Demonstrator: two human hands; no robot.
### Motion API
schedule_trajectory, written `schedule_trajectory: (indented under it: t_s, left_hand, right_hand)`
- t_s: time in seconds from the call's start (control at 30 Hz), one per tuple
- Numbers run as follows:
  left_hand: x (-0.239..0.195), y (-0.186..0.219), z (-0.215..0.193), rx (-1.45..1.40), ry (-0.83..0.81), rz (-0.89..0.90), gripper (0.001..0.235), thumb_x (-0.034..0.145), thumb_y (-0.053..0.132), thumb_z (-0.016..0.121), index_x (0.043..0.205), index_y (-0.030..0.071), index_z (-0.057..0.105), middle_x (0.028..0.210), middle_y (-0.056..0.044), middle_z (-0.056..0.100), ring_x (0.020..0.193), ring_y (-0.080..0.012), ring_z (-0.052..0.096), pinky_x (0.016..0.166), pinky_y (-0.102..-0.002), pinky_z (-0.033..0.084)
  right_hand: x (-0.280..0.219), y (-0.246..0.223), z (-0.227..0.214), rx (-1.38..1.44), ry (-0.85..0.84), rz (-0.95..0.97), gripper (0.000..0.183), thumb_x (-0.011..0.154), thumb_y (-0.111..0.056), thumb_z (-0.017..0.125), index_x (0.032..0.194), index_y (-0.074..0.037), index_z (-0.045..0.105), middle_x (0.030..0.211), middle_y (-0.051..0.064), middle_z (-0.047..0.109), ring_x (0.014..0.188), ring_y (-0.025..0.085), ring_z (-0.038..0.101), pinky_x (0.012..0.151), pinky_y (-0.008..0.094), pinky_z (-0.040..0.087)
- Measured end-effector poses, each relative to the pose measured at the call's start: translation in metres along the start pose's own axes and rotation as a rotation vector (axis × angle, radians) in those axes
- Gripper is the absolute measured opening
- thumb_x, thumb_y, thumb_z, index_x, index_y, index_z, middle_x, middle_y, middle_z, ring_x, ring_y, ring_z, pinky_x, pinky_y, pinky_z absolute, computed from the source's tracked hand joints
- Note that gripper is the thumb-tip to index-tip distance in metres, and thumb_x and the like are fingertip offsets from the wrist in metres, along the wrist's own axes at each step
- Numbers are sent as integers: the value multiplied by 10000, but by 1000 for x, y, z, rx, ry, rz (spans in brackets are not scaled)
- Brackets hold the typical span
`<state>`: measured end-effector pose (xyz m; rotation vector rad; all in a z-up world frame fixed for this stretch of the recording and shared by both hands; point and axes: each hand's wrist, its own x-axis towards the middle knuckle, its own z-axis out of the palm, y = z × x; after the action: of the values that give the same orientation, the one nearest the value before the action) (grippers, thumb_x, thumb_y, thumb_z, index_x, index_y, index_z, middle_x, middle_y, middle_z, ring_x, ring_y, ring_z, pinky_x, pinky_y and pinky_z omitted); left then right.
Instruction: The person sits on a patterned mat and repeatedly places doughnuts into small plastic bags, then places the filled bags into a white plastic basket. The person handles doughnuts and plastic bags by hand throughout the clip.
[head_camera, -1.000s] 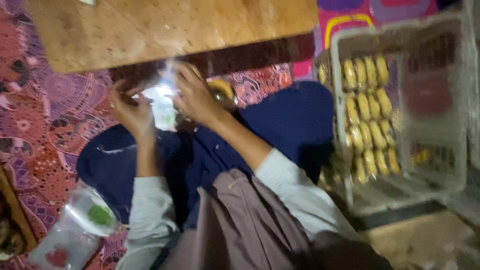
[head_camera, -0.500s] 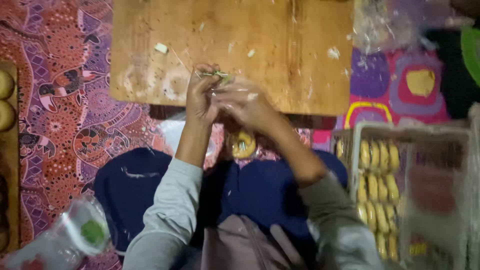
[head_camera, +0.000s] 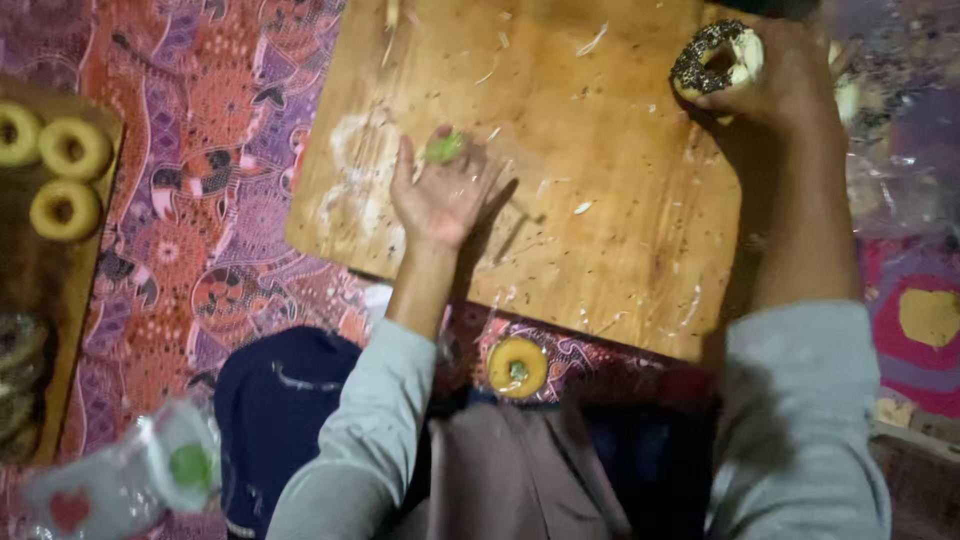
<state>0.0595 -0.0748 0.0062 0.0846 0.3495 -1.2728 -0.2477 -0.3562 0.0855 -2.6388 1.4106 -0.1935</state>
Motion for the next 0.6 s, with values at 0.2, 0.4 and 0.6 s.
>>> schedule_trajectory:
  t_s: [0.2,0.4,0.6]
  left_hand:
    - [4,-6,-14,-133,-116,129,473,959,482,592,1155,53,639,1259,-240,616,1220,-404,571,1163,-654,346]
    - [-50,-46,-12,135,-412,195,496,1027,436,586,1404,114,571,1480,-226,556,1403,-403,507,1213,-625,374]
    - [-95,-48,-28,186,-498,98,799,1057,630,567,1561,24,437,1491,-289,514,1328,-404,545,1140,-536,457]
  right_hand:
    - [-155,-163,-12,1765,-52,62,846,746,28,905,1491,20,504,1391,175,653,1310,281,664,1198,438,567]
    - [-215,-266,21,949,286,65,820,687,-84,986,1391,-33,568,1319,150,618,1226,260,646,1058,390,566]
    - [-250,-310,11,686,500,-55,823,655,-124,968,1393,-74,606,1461,215,455,1381,394,476,1162,483,417]
